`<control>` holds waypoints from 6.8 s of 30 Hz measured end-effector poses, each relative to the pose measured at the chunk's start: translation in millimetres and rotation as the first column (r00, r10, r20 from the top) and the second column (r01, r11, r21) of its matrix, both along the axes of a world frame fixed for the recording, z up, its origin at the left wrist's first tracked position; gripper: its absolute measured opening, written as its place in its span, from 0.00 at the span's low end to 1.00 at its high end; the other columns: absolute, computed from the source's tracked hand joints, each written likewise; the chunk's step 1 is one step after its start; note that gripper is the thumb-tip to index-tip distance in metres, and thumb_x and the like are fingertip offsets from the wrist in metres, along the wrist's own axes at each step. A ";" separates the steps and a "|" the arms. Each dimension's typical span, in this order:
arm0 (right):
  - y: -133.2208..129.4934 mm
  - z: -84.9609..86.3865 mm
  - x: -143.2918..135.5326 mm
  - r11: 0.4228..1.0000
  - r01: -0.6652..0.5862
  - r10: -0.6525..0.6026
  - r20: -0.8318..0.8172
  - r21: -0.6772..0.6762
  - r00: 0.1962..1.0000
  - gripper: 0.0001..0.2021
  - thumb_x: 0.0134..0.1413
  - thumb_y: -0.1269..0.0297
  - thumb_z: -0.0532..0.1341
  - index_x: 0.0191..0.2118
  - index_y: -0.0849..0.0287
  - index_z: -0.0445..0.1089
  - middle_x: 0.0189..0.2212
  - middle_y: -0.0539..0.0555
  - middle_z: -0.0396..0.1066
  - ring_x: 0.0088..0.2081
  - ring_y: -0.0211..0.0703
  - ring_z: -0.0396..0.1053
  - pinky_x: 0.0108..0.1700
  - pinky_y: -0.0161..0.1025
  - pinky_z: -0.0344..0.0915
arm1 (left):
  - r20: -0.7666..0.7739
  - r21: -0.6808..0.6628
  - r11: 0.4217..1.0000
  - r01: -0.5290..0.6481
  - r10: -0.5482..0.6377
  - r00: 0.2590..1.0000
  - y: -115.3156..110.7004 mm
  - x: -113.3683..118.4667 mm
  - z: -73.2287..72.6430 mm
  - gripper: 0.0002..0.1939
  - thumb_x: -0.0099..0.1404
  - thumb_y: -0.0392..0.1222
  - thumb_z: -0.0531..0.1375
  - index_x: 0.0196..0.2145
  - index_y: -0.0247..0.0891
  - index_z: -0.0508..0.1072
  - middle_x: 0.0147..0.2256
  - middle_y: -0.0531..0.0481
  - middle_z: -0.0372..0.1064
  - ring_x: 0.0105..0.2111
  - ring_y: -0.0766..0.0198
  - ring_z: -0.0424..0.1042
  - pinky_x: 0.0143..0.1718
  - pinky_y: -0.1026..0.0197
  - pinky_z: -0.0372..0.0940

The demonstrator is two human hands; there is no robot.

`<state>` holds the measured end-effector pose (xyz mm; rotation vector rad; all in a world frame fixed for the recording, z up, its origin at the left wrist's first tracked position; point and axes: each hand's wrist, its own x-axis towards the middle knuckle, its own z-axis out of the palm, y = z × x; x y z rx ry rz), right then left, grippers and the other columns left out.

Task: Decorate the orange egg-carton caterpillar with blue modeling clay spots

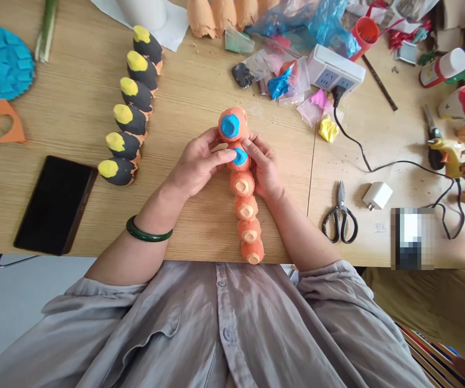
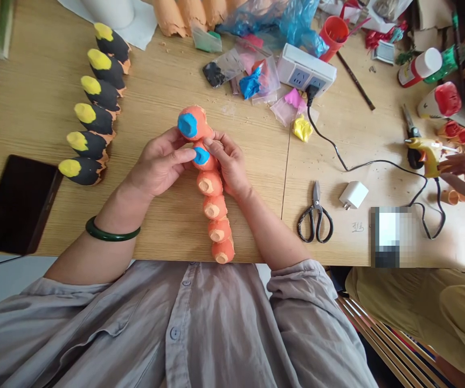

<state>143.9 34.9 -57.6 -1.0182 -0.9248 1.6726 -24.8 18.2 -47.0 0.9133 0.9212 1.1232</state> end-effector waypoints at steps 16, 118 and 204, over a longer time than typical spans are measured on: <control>-4.7 8.9 2.1 0.996 -0.020 0.017 -0.036 -0.088 0.999 0.16 0.57 0.45 0.76 0.40 0.47 0.76 0.35 0.50 0.79 0.39 0.49 0.75 0.42 0.46 0.77 | 0.011 0.034 0.998 0.058 -0.059 0.998 3.6 -3.9 -9.5 0.34 0.54 0.50 0.87 0.55 0.43 0.84 0.60 0.45 0.83 0.58 0.51 0.82 0.58 0.53 0.81; -1.0 3.1 5.8 0.981 -0.060 0.031 -0.152 -0.184 0.988 0.10 0.60 0.51 0.72 0.36 0.46 0.73 0.36 0.48 0.77 0.38 0.45 0.74 0.44 0.42 0.76 | 0.103 0.061 0.998 0.026 -0.032 0.994 -6.1 14.0 4.5 0.24 0.61 0.49 0.78 0.52 0.42 0.83 0.54 0.45 0.85 0.57 0.45 0.85 0.56 0.46 0.83; -14.6 0.3 -18.7 0.981 0.074 -0.082 -0.041 -0.177 0.996 0.24 0.48 0.42 0.79 0.42 0.40 0.68 0.31 0.46 0.78 0.55 0.58 0.77 0.53 0.54 0.73 | -0.313 0.397 0.898 0.189 -0.061 0.948 20.2 -39.3 -34.8 0.51 0.59 0.52 0.83 0.76 0.64 0.71 0.77 0.47 0.68 0.61 0.39 0.85 0.45 0.47 0.90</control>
